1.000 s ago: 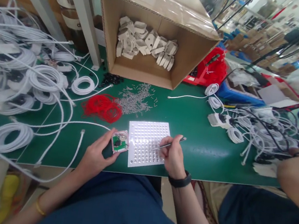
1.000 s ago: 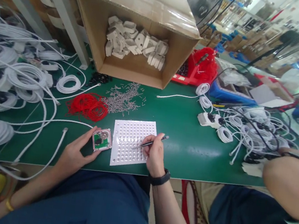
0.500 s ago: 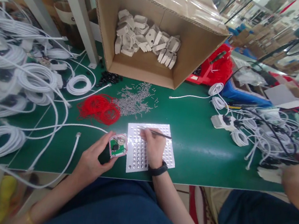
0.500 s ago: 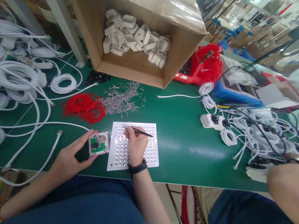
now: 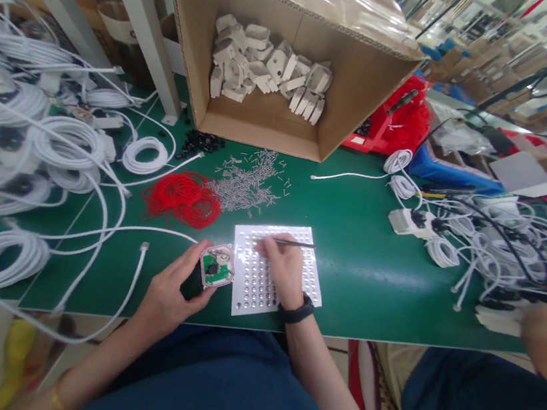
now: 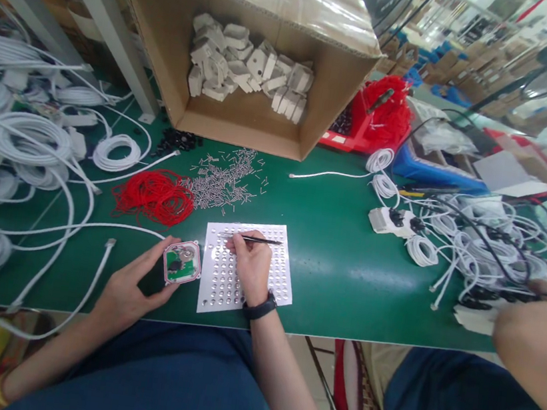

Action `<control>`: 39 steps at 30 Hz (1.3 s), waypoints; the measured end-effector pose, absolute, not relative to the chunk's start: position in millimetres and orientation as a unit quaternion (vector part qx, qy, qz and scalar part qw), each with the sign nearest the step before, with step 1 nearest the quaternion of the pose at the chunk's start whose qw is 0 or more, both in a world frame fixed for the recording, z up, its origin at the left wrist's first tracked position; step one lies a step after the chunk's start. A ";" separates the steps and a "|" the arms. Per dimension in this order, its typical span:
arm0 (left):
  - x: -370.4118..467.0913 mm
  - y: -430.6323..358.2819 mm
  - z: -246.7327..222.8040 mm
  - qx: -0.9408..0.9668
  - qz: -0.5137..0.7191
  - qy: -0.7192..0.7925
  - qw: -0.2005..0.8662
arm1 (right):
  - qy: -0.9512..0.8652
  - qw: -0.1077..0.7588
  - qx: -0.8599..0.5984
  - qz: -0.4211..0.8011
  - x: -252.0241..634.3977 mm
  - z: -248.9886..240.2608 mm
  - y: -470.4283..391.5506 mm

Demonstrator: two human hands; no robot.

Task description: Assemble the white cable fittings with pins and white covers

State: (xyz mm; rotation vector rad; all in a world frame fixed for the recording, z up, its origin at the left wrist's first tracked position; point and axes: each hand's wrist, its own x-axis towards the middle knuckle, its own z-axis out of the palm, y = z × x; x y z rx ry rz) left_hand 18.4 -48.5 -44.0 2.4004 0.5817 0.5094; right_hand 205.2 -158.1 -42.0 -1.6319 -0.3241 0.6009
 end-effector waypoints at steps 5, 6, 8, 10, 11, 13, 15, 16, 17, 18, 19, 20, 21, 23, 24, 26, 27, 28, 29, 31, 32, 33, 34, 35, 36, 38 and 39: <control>18.0 -48.4 -43.1 0.908 0.155 0.227 0.317 | -0.145 0.632 -0.726 0.229 202.1 -46.0 -157.7; 18.2 -48.9 -43.0 0.907 0.154 0.228 0.319 | -0.141 0.639 -0.723 0.224 201.3 -46.9 -157.5; 19.0 -50.1 -42.9 0.899 0.164 0.239 0.329 | -0.132 0.655 -0.708 0.226 200.9 -47.6 -157.7; 19.7 -51.3 -43.3 0.875 0.186 0.254 0.367 | -0.118 0.683 -0.676 0.248 202.4 -46.3 -159.2; 20.0 -51.8 -43.7 0.857 0.196 0.260 0.399 | -0.109 0.701 -0.654 0.265 203.9 -44.7 -160.6; 20.4 -52.3 -44.5 0.813 0.209 0.266 0.474 | -0.088 0.734 -0.604 0.297 206.5 -39.3 -164.3; 20.4 -52.4 -45.2 0.775 0.215 0.271 0.529 | -0.059 0.760 -0.563 0.320 205.7 -30.9 -168.2; 20.4 -52.4 -45.4 0.762 0.218 0.273 0.545 | -0.045 0.767 -0.546 0.335 202.9 -25.6 -169.9; 20.4 -52.4 -45.4 0.754 0.220 0.273 0.555 | -0.034 0.770 -0.531 0.353 198.2 -20.1 -171.2; 20.4 -52.6 -45.3 0.750 0.224 0.273 0.560 | -0.028 0.769 -0.518 0.374 191.7 -14.6 -172.0; 20.4 -52.9 -45.1 0.748 0.225 0.270 0.562 | -0.028 0.766 -0.507 0.394 183.9 -9.5 -172.3; 20.4 -53.2 -44.8 0.748 0.226 0.268 0.563 | -0.033 0.764 -0.499 0.409 175.3 -5.3 -172.0; 20.3 -53.7 -44.5 0.749 0.225 0.266 0.563 | -0.040 0.764 -0.494 0.414 166.8 -2.2 -171.2; 20.1 -54.7 -44.1 0.752 0.226 0.265 0.560 | -0.054 0.770 -0.495 0.399 152.3 -0.1 -168.5; 19.9 -55.1 -44.1 0.754 0.227 0.264 0.558 | -0.061 0.772 -0.502 0.386 147.3 -0.7 -167.0; 19.5 -55.6 -44.4 0.757 0.231 0.260 0.553 | -0.073 0.770 -0.520 0.362 142.4 -3.9 -164.3; 19.3 -55.7 -44.6 0.759 0.232 0.257 0.551 | -0.079 0.768 -0.528 0.355 142.0 -5.6 -163.5; 19.0 -55.6 -44.6 0.761 0.232 0.255 0.550 | -0.082 0.765 -0.533 0.351 142.4 -7.1 -163.0; 18.8 -55.6 -44.7 0.763 0.230 0.253 0.549 | -0.084 0.764 -0.535 0.350 143.3 -8.2 -162.7; 18.5 -55.4 -44.6 0.764 0.229 0.252 0.548 | -0.082 0.763 -0.536 0.353 145.0 -8.8 -162.7; 18.3 -55.3 -44.7 0.764 0.230 0.252 0.548 | -0.079 0.762 -0.536 0.355 145.5 -8.6 -162.7; 18.2 -55.3 -44.8 0.763 0.232 0.252 0.548 | -0.075 0.760 -0.537 0.358 145.8 -8.0 -162.7; 18.2 -55.4 -44.9 0.762 0.236 0.252 0.547 | -0.071 0.759 -0.538 0.360 145.8 -7.3 -162.5; 18.1 -55.5 -45.1 0.762 0.240 0.252 0.546 | -0.067 0.758 -0.539 0.361 145.8 -6.5 -162.2; 18.1 -55.6 -45.3 0.762 0.243 0.251 0.545 | -0.064 0.757 -0.540 0.362 145.7 -5.7 -161.8; 18.2 -55.8 -45.5 0.762 0.245 0.251 0.544 | -0.061 0.756 -0.542 0.363 145.7 -4.2 -160.9; 18.3 -55.9 -45.5 0.763 0.244 0.251 0.543 | -0.061 0.755 -0.544 0.362 145.7 -3.5 -160.4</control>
